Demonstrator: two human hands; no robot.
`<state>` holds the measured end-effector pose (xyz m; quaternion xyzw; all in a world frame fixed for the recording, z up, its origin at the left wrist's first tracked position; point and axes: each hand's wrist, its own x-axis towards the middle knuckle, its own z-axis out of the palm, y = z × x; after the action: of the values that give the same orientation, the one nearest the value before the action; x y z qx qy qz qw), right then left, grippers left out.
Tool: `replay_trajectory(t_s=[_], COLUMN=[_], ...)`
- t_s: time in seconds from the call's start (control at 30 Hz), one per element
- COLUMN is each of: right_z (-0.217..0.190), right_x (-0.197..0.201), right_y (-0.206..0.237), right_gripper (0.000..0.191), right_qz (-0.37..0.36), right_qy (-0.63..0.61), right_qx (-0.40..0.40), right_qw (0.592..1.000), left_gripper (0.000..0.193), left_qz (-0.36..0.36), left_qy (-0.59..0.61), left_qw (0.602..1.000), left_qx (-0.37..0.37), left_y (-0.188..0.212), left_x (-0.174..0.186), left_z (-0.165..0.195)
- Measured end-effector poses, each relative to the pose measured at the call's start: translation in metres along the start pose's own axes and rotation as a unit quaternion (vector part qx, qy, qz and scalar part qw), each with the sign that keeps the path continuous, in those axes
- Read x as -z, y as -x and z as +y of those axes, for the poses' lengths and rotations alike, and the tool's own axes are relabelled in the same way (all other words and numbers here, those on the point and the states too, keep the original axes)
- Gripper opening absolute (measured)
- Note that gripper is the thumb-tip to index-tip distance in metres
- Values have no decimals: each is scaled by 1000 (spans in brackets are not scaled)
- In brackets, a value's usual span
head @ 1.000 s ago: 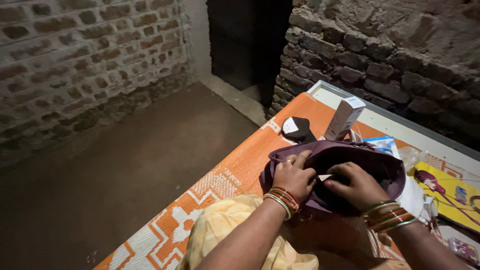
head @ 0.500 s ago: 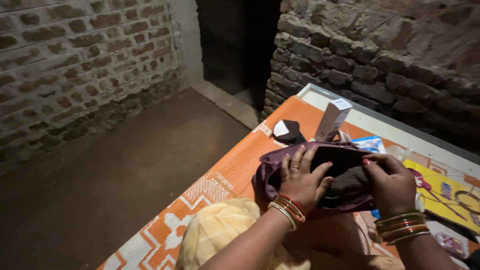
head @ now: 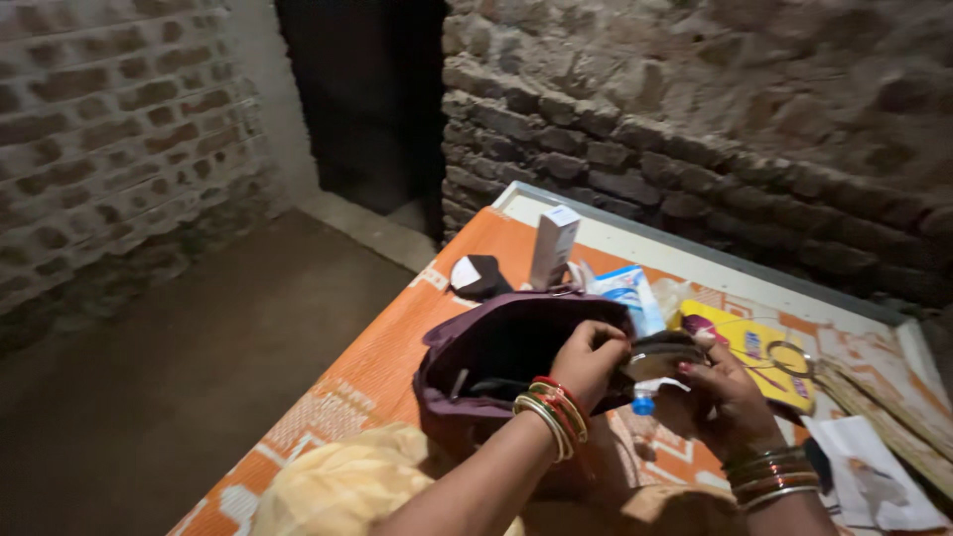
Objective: The person opens a purple handbag on a bed and takes items out one at a time, placing a box, a water bottle, a wallet, a banana, and small packets onto the bed beside the bag. They continue emptying the bag's compartments and then lift and reposition the bag on the bed.
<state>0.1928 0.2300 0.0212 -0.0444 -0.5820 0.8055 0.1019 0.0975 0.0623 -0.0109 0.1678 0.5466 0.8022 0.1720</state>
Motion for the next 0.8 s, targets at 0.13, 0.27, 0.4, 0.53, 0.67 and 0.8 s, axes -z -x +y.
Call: replay_trajectory(t_s=[0.13,0.27,0.4,0.53,0.67,0.8], right_z=[0,12,35,76,124,153], right_x=[22,46,73,104,140,163], right_y=[9,8,2,-17,-29,-34], right_gripper=[36,36,39,20,32,23], right_qz=[86,83,97,151,324,419], right_qy=[-132,-119,-102,-132,-89,-168], right_qx=[-56,-80,-32,8,23,-5], right_qw=[986,986,990,980,942,892], left_gripper=[33,42,49,44,44,41], left_qz=[-54,-100,-79,25,69,77], left_qy=[-23,6,-67,-255,-293,-322], left_qw=[998,995,995,966,950,940], left_qx=[-11,9,6,19,81,-86], left_y=[-13,-22,-25,-25,-35,-35], left_x=[-19,-35,-43,-48,-49,-35], left_z=[-28,-48,-57,-60,-56,-42])
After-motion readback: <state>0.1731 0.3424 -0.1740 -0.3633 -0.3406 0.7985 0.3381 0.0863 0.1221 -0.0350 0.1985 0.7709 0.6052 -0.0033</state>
